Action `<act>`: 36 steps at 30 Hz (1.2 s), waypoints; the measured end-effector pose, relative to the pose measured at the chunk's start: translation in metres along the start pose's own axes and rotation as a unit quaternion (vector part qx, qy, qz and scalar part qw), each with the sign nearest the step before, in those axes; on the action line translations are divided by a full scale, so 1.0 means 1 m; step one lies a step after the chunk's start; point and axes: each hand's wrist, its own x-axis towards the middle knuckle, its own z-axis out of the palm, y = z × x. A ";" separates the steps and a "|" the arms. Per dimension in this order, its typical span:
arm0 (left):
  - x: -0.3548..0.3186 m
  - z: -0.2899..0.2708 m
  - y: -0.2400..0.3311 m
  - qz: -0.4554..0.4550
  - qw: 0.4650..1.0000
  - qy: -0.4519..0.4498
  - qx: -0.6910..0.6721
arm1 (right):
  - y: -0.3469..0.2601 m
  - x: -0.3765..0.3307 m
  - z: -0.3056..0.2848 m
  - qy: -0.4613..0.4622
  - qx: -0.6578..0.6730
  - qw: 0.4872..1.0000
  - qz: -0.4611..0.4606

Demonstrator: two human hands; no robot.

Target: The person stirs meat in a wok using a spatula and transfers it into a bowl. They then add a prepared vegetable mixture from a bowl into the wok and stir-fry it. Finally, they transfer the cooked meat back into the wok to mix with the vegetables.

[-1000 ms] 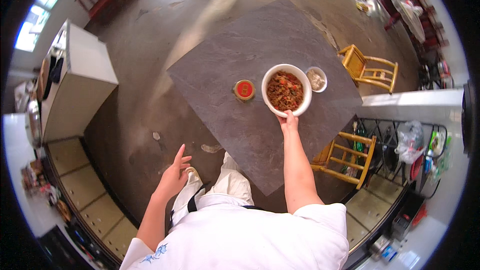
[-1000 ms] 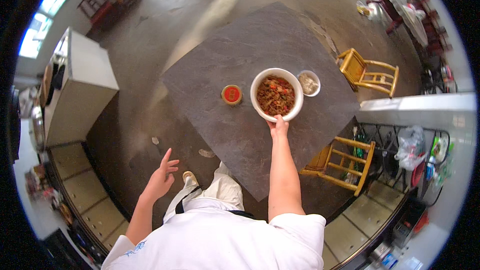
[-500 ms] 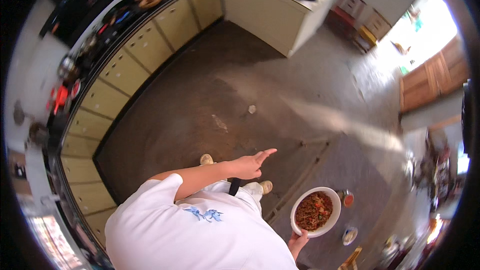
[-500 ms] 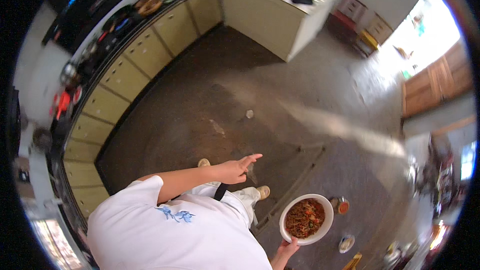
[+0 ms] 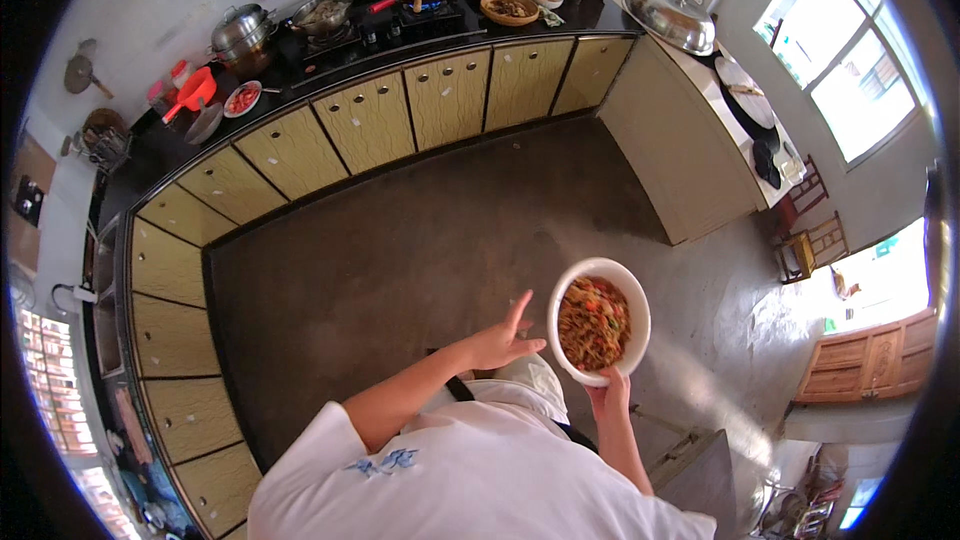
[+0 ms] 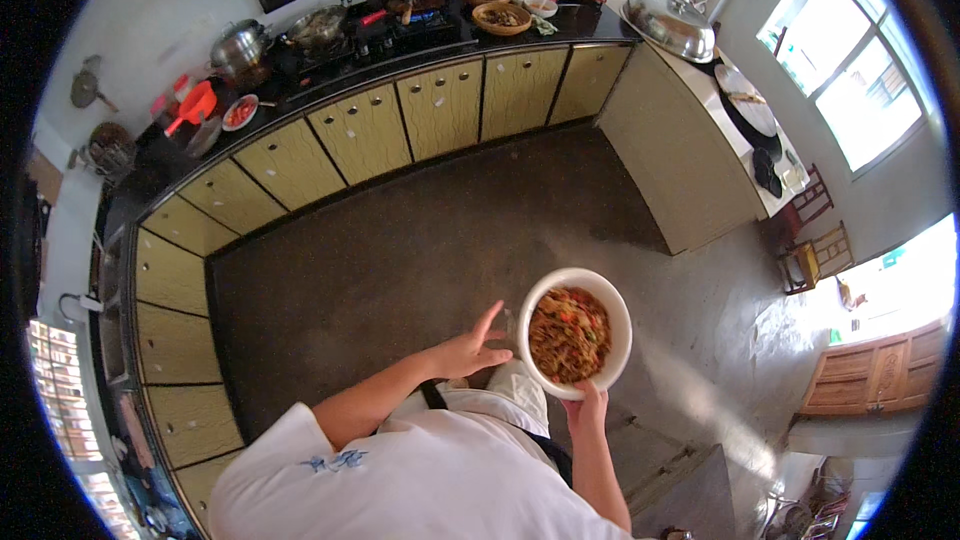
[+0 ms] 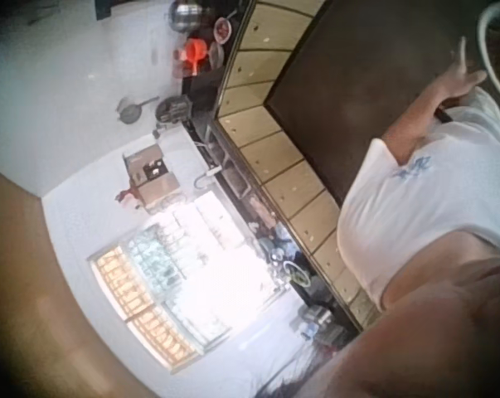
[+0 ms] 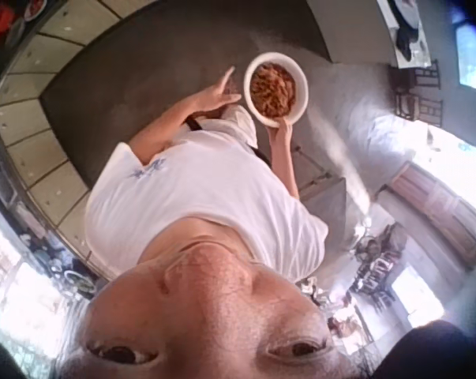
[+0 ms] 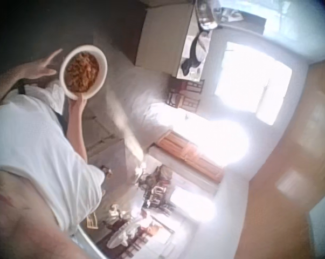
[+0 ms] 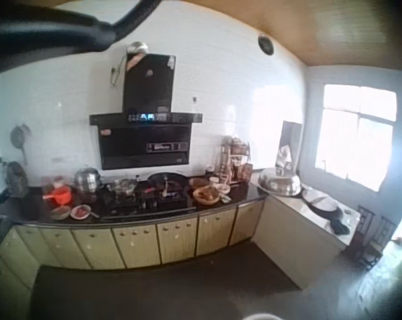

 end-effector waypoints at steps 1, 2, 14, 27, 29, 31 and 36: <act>0.002 -0.014 -0.004 0.001 0.999 0.020 -0.027 | -0.007 0.013 0.033 -0.010 -0.025 1.000 -0.001; 0.009 -0.030 -0.015 0.024 0.998 0.043 -0.028 | -0.013 0.030 0.062 -0.021 -0.059 0.998 0.002; 0.122 -0.294 -0.010 0.047 0.956 0.278 -0.079 | -0.052 0.259 0.386 -0.171 -0.264 0.948 0.054; 0.386 -0.531 0.101 -0.032 0.961 0.099 -0.256 | -0.168 0.489 0.534 -0.095 -0.186 0.974 -0.090; 0.431 -0.552 0.122 -0.044 0.970 0.053 -0.231 | -0.192 0.517 0.538 -0.061 -0.159 0.980 -0.106; 0.481 -0.571 0.147 -0.042 0.972 0.036 -0.229 | -0.222 0.555 0.544 -0.039 -0.173 0.978 -0.114; 0.603 -0.604 0.186 -0.044 0.965 0.025 -0.257 | -0.305 0.650 0.561 -0.034 -0.148 0.981 -0.119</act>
